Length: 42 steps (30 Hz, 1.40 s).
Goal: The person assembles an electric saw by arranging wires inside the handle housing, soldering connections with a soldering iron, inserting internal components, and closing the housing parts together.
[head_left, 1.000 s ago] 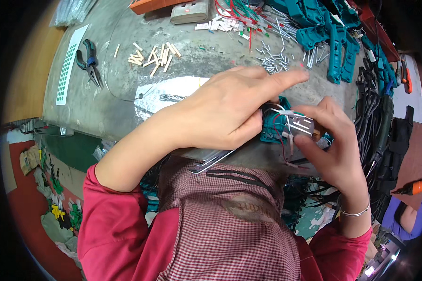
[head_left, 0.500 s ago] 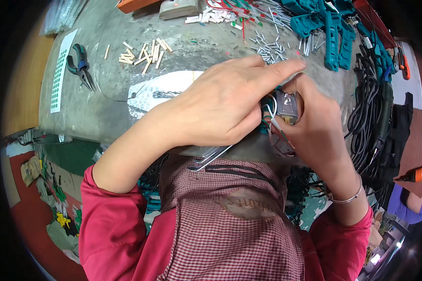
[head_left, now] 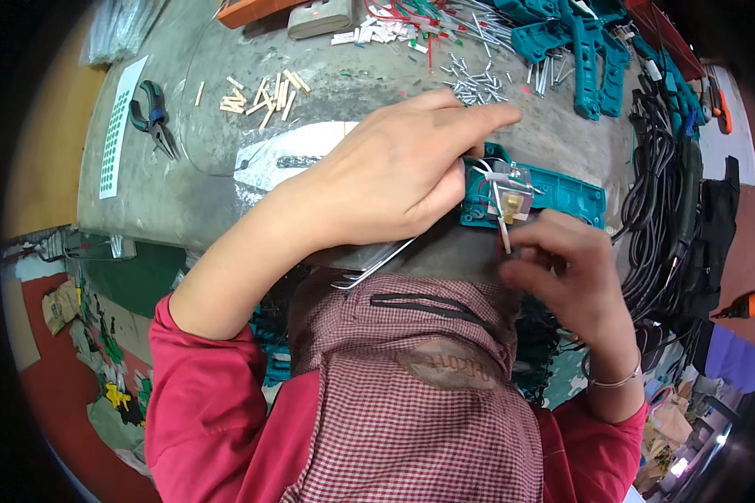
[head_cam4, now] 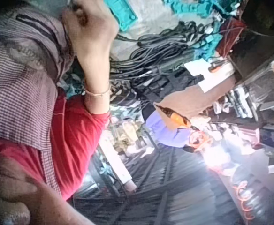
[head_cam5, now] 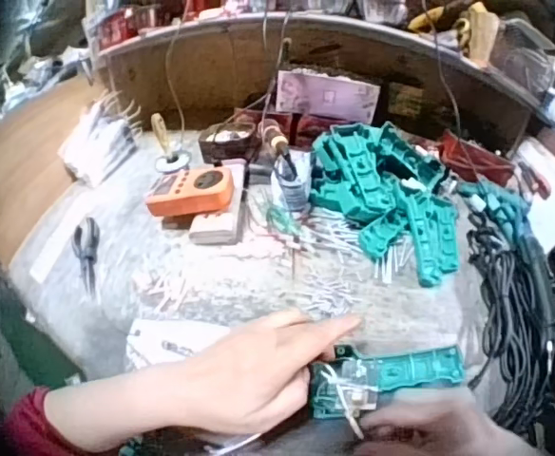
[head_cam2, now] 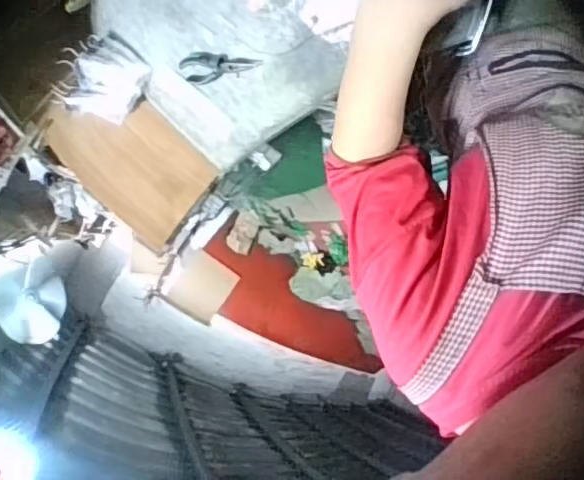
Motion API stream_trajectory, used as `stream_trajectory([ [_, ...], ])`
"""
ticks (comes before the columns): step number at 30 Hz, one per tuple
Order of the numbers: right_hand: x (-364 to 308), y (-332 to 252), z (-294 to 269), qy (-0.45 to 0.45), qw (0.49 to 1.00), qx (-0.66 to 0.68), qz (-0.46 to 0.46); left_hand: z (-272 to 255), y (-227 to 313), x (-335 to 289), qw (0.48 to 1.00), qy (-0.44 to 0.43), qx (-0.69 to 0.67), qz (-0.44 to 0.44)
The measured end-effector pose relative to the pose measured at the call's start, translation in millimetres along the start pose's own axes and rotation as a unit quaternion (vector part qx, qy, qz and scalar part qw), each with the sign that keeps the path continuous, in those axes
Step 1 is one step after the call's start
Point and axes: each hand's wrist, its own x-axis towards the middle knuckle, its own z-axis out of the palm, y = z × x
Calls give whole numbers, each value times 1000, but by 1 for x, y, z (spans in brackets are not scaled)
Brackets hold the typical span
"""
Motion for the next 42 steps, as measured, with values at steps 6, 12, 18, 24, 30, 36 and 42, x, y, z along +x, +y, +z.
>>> stream_trajectory([
  [6,10,7,0,131,984,-38,-116,-4,3,2,1000,0,-3,6],
  [12,25,18,-8,87,945,304,81,-2,17,8,1000,9,10,-18],
  [18,25,27,-16,42,938,337,68,-3,19,13,1000,-14,14,-13],
  [24,36,27,-9,105,980,167,35,-6,28,22,998,-52,31,11],
  [30,44,25,-10,54,999,-1,-6,-11,32,19,995,-85,30,49],
  [36,43,29,-4,101,988,-108,-50,-11,30,22,991,-119,-1,66],
  [42,37,33,-7,68,992,-66,-78,-12,33,21,991,-120,0,50],
])
